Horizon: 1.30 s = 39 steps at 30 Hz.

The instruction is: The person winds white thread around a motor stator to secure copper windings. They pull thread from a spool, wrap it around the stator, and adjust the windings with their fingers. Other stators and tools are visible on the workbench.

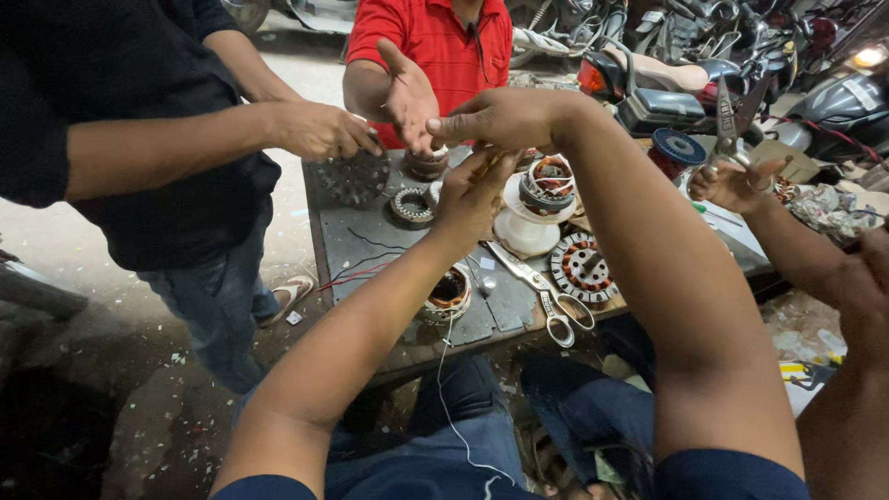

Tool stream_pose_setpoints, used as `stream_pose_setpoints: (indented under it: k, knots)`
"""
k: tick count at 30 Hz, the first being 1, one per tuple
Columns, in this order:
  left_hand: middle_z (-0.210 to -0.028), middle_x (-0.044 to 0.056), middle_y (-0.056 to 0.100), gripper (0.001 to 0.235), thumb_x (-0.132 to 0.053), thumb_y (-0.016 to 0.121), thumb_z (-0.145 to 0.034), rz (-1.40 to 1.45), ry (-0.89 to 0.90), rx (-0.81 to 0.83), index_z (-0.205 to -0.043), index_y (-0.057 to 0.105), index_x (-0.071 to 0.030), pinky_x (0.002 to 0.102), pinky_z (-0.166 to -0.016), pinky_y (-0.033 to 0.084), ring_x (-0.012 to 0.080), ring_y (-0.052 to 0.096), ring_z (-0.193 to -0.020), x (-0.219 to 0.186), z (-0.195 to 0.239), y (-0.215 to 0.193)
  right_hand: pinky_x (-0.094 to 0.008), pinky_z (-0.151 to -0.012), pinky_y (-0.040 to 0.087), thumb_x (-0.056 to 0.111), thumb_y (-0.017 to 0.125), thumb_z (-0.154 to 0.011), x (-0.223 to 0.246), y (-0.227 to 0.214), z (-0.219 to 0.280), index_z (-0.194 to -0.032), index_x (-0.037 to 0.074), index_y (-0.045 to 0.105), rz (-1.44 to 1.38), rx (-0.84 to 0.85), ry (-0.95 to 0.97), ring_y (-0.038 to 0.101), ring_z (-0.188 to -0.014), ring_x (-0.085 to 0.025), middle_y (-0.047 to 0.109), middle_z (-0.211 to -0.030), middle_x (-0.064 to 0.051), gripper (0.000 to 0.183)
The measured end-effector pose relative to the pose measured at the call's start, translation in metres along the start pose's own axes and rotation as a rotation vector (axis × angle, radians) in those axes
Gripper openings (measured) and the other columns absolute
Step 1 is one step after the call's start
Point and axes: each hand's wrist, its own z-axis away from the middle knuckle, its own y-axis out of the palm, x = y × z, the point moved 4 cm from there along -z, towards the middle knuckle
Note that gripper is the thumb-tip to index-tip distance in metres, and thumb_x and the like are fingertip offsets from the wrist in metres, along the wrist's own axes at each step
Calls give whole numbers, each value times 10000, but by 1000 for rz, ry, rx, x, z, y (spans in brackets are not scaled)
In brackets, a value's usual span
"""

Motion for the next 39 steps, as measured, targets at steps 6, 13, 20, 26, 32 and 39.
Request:
stream_pose_setpoints:
  k: [6, 13, 20, 26, 32, 39]
  knots:
    - [-786, -75, 527, 418, -408, 650, -1026, -73, -89, -4, -1260, 687, -64, 204, -581, 386, 29, 458, -656, 10, -12, -14, -430, -936, 509, 773, 342, -922, -29, -7, -9, -1363, 84, 653, -597, -44, -216, 668, -1148, -260, 675, -1340, -151, 875]
    - [-728, -61, 529, 359, -401, 627, -1032, -85, -139, -69, -1158, 697, -73, 202, -519, 365, 32, 456, -590, 25, -27, -41, -429, -1121, 460, 742, 368, -1005, -27, -21, 46, -1449, 66, 587, -1492, -2, -952, 595, -1314, -305, 621, -1477, -192, 838]
    - [-667, -33, 516, 404, -465, 558, -1063, -98, -94, 101, -1136, 675, -85, 217, -458, 349, 50, 439, -515, 58, -101, 1, -334, -886, 470, 359, 418, -1017, -52, 1, 252, -1307, -31, 580, -890, -883, -715, 597, -1062, -229, 618, -1238, -156, 511]
    - [-849, -5, 607, 429, -500, 543, -1013, -15, -122, 84, -1201, 594, -118, 249, -576, 470, 84, 580, -703, 53, -113, 0, -253, -685, 478, 30, 461, -1028, -135, 34, 326, -1185, -113, 573, 106, -1153, -39, 599, -846, -164, 615, -1034, -125, 241]
    - [-905, -14, 574, 350, -454, 511, -1066, 22, -96, 126, -1225, 517, -142, 256, -548, 419, 90, 553, -714, 45, -124, -4, -233, -779, 512, 68, 479, -1095, -139, 43, 316, -1274, -66, 563, -475, -1095, -267, 613, -896, -110, 625, -1073, -61, 239]
    - [-867, -26, 550, 294, -448, 457, -1108, -47, -60, 137, -1198, 480, -169, 242, -544, 386, 77, 495, -654, 45, -112, -14, -280, -824, 530, -17, 521, -1111, -113, 41, 313, -1273, -109, 586, 831, -1184, 68, 663, -994, -206, 667, -1134, -153, 198]
